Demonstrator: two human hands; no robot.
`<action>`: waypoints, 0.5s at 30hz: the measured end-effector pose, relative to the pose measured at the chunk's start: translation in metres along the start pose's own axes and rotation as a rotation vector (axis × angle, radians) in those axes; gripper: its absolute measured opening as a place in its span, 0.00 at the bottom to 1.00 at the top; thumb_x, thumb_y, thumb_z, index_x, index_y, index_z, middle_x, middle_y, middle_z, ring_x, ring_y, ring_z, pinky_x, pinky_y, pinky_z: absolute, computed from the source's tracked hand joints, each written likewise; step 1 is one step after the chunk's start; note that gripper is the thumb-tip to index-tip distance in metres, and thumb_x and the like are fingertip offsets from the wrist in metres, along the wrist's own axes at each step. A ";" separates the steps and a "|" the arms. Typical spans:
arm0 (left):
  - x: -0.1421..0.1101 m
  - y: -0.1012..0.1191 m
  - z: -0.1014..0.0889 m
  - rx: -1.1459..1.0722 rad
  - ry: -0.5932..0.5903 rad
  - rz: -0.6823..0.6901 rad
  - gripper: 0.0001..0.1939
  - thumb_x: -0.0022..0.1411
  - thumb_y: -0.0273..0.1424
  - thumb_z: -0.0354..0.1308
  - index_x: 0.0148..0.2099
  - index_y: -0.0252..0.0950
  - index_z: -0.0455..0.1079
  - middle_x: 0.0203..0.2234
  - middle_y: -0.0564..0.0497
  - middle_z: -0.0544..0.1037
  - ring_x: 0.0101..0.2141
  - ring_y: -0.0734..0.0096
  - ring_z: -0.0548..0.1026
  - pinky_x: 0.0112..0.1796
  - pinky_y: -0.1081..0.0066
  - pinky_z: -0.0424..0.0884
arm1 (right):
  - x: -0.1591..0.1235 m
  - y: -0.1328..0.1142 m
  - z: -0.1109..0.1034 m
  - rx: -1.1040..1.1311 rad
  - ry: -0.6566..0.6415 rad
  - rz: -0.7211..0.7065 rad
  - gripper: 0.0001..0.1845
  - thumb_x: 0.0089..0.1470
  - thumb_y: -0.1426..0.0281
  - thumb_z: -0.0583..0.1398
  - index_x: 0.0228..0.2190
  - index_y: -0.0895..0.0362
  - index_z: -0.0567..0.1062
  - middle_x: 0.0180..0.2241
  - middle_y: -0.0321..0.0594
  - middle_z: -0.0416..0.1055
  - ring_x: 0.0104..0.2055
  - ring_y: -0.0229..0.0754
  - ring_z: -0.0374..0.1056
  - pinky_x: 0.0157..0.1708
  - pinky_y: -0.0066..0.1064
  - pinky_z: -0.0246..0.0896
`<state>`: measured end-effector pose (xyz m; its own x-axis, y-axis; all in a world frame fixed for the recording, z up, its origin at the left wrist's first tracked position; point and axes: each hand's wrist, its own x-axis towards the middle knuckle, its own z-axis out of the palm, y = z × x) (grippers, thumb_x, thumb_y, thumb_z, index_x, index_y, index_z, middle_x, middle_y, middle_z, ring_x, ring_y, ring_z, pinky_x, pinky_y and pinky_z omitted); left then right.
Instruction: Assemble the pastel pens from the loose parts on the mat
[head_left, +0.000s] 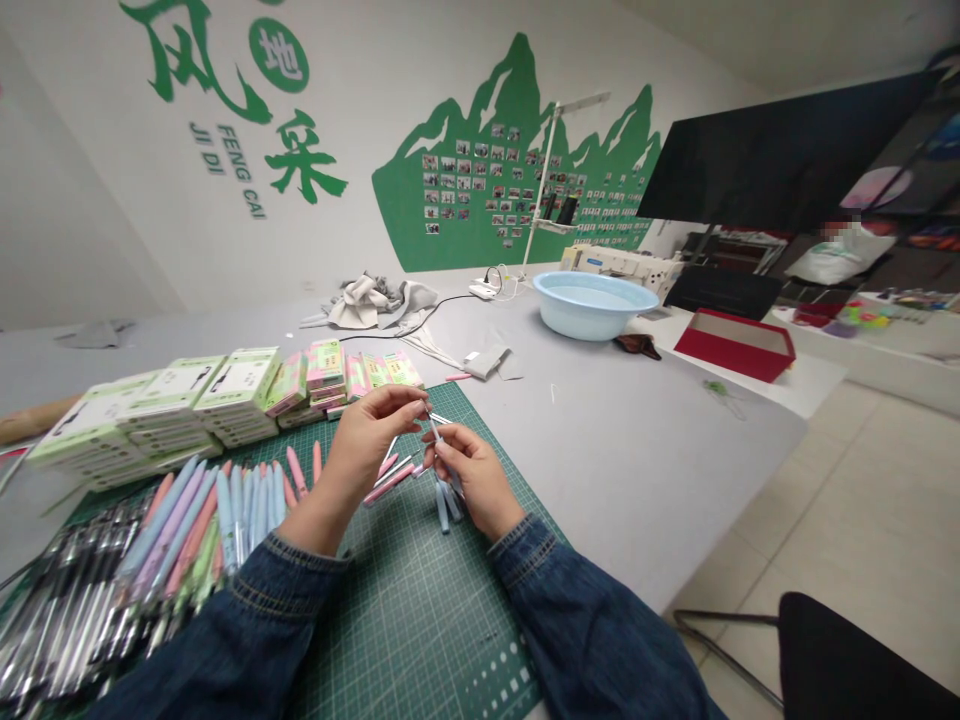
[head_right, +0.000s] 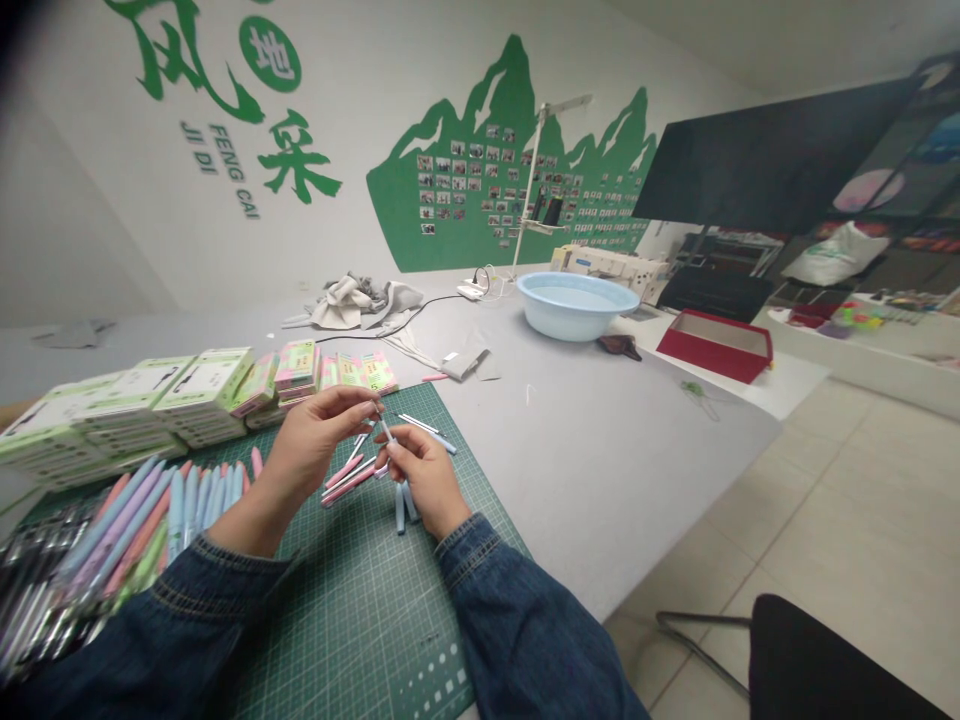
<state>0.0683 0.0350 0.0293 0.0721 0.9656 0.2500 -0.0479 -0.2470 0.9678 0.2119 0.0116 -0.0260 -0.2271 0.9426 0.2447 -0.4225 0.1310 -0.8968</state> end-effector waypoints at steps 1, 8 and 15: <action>-0.001 0.000 0.000 0.014 -0.011 0.003 0.14 0.51 0.37 0.64 0.38 0.34 0.74 0.34 0.48 0.78 0.35 0.67 0.76 0.35 0.70 0.72 | 0.000 0.000 0.000 0.002 0.002 -0.002 0.09 0.53 0.66 0.59 0.37 0.57 0.73 0.25 0.35 0.69 0.22 0.33 0.56 0.25 0.26 0.49; -0.005 0.005 -0.007 0.003 -0.111 -0.045 0.20 0.52 0.39 0.63 0.46 0.36 0.71 0.35 0.46 0.79 0.36 0.65 0.76 0.37 0.67 0.72 | -0.001 -0.001 0.000 0.011 -0.022 -0.023 0.10 0.54 0.66 0.59 0.38 0.56 0.73 0.27 0.36 0.71 0.24 0.34 0.58 0.27 0.27 0.51; 0.021 -0.041 -0.052 0.720 0.062 -0.152 0.11 0.53 0.37 0.58 0.36 0.36 0.74 0.31 0.48 0.79 0.31 0.65 0.75 0.31 0.69 0.68 | -0.001 -0.005 -0.002 0.021 0.030 -0.048 0.09 0.53 0.66 0.59 0.37 0.56 0.73 0.29 0.38 0.72 0.26 0.36 0.60 0.29 0.29 0.54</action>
<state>0.0202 0.0698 -0.0069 -0.0318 0.9909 0.1306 0.6254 -0.0822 0.7760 0.2159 0.0103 -0.0228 -0.1798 0.9441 0.2763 -0.4505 0.1706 -0.8763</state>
